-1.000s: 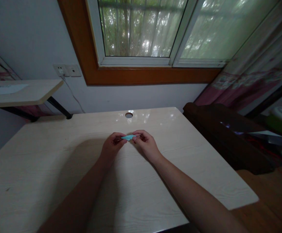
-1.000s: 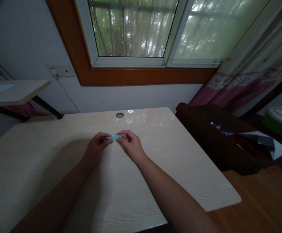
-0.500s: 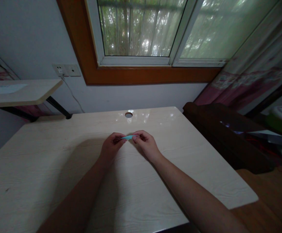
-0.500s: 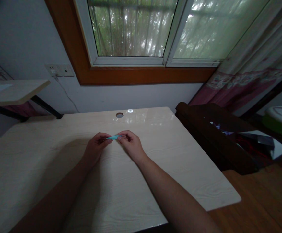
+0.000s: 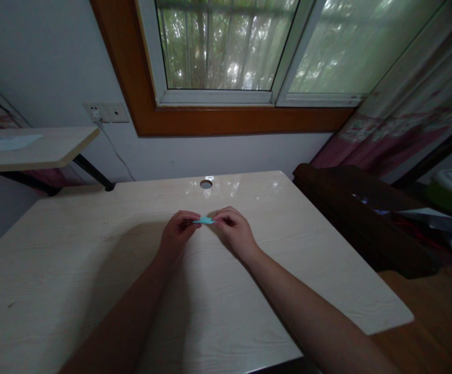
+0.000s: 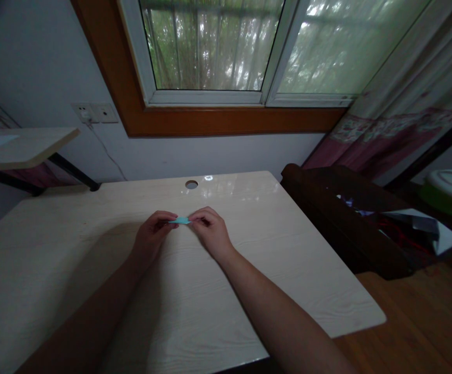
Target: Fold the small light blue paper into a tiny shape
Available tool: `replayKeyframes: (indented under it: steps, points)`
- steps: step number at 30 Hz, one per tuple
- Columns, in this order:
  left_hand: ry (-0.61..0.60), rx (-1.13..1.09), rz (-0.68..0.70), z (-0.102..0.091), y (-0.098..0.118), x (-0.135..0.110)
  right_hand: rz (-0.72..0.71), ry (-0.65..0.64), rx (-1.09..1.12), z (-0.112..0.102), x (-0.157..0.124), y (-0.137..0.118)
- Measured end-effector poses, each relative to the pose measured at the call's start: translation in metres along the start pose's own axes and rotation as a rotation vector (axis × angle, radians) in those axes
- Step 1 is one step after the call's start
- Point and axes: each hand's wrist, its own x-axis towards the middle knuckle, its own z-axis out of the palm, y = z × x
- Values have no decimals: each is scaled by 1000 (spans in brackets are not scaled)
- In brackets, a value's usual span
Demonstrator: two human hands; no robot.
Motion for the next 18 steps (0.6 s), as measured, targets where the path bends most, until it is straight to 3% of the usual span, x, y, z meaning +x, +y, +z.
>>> replayKeyframes:
  steps: [4,11,18]
  points:
    - [-56,-108,-34,2,5,-2,-1,14,-24,-1,-1,-3]
    - [-35,52,-68,4,5,1,-35,-22,-42,-3,-1,-6]
    - [-42,51,-55,3,2,1,-35,-11,-26,-1,-1,-4]
